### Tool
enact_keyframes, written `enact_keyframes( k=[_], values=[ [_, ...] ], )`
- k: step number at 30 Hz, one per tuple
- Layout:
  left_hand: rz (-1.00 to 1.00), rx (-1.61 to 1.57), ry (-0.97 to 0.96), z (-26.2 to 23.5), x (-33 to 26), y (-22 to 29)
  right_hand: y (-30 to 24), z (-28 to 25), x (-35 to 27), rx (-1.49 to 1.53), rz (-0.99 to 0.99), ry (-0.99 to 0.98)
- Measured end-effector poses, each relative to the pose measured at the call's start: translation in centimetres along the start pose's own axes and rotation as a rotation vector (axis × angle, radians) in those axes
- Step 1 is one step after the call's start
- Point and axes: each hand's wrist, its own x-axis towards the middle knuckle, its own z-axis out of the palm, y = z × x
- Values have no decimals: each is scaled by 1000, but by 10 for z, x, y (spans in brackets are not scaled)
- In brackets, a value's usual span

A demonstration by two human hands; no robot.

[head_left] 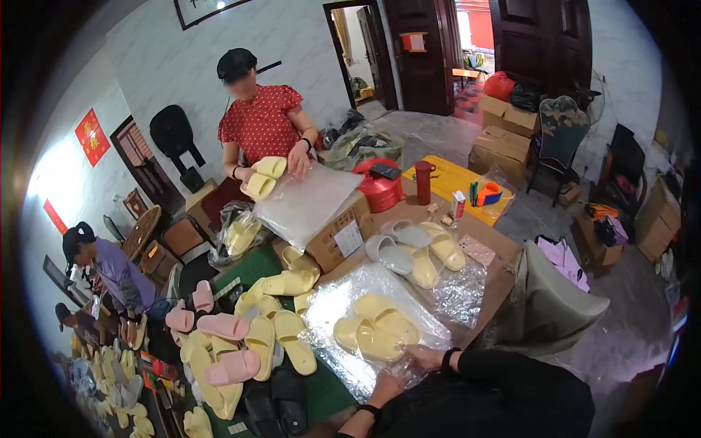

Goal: Packing pairs of rubber slides into plastic bags and placing them in a larger sack for shipping.

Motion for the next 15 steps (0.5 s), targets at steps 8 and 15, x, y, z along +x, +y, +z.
enact_keyframes(
  k=[8, 15],
  values=[
    [-81, 836, -450, 13, -34, -25, 5, -17, 15, -1328, -1117, 217],
    [9, 862, -305, 32, -60, -58, -81, 18, -19, -1073, -726, 338]
  ],
)
